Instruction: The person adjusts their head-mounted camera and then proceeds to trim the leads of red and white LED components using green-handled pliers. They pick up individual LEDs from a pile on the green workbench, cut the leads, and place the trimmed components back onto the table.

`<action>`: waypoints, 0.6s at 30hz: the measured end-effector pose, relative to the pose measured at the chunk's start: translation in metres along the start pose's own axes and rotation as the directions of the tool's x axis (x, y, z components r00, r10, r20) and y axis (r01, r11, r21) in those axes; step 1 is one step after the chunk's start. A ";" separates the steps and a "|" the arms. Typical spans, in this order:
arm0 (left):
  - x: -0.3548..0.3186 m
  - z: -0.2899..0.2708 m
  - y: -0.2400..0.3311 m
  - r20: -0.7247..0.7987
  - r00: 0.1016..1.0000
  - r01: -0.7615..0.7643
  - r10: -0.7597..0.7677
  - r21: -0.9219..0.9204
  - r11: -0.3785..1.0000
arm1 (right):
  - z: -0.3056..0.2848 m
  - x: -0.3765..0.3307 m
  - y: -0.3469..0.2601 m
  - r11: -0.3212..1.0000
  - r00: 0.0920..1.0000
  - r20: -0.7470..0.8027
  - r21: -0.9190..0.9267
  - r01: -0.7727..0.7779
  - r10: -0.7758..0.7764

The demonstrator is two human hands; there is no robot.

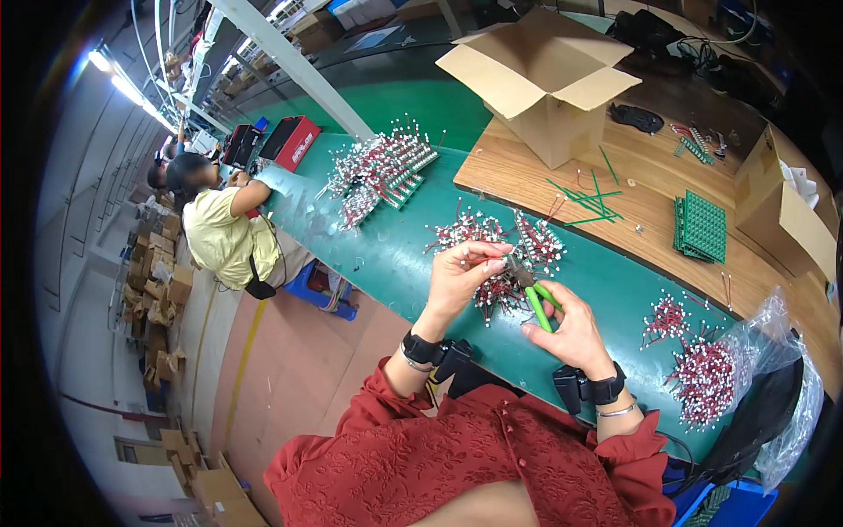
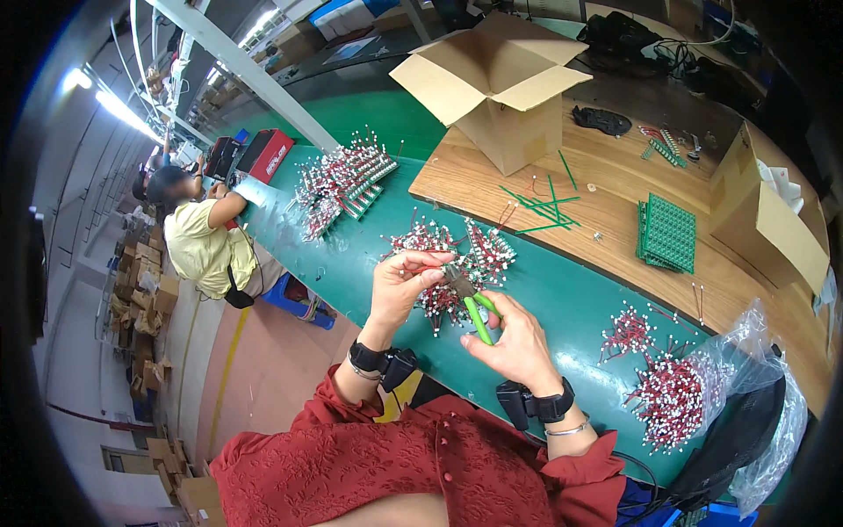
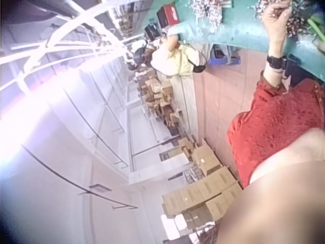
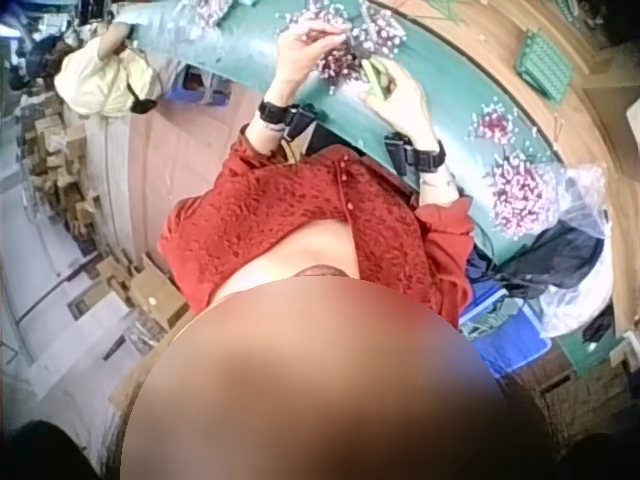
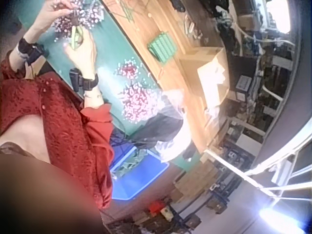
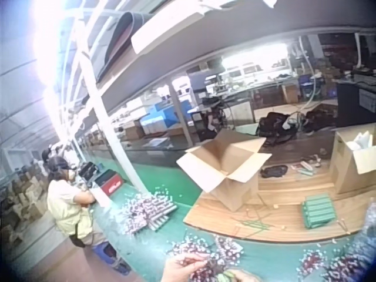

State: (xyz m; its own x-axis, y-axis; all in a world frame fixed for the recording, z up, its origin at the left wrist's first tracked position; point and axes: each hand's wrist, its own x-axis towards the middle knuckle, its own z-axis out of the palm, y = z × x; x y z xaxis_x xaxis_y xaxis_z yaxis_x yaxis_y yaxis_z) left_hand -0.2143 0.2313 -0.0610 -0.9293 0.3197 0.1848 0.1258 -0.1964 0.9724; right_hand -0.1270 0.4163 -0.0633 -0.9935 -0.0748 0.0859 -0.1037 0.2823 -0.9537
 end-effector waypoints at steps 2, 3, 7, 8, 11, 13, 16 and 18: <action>0.000 0.001 0.000 0.010 1.000 -0.010 0.010 -0.001 1.000 | -0.001 0.000 -0.001 1.000 1.000 0.007 -0.003 -0.003 0.003; 0.000 0.001 0.001 0.006 1.000 -0.010 0.010 0.025 1.000 | -0.002 -0.001 -0.001 1.000 1.000 0.018 -0.009 -0.012 0.013; -0.002 0.000 0.001 -0.012 1.000 -0.027 0.029 0.099 0.995 | -0.002 -0.001 0.002 0.999 0.998 0.056 0.005 -0.037 0.036; -0.004 -0.002 0.000 -0.020 0.999 -0.037 0.039 0.111 0.993 | -0.001 -0.001 0.003 0.999 0.997 0.065 0.018 -0.038 0.037; -0.009 -0.006 -0.001 0.004 0.990 -0.139 0.142 0.219 0.966 | 0.001 -0.001 0.007 0.984 0.984 0.161 0.144 -0.106 0.083; -0.007 0.000 0.007 0.048 0.993 -0.113 0.106 0.190 0.975 | -0.004 -0.003 0.004 0.992 0.994 0.099 0.114 -0.053 0.041; -0.005 0.001 0.007 0.099 0.979 -0.199 0.178 0.289 0.936 | -0.003 -0.002 -0.001 0.953 0.993 0.114 0.295 -0.064 0.031; -0.004 -0.003 0.008 0.110 0.965 -0.260 0.237 0.341 0.904 | -0.004 -0.002 -0.009 0.952 0.989 0.140 0.296 -0.080 0.040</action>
State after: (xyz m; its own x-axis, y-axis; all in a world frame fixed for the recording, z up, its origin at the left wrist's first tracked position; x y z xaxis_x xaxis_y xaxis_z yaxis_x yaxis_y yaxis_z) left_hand -0.2101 0.2258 -0.0542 -0.8291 0.3643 0.4240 0.4737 0.0550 0.8790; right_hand -0.1245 0.4176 -0.0540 -0.9804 -0.1967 0.0066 -0.0051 -0.0081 -1.0000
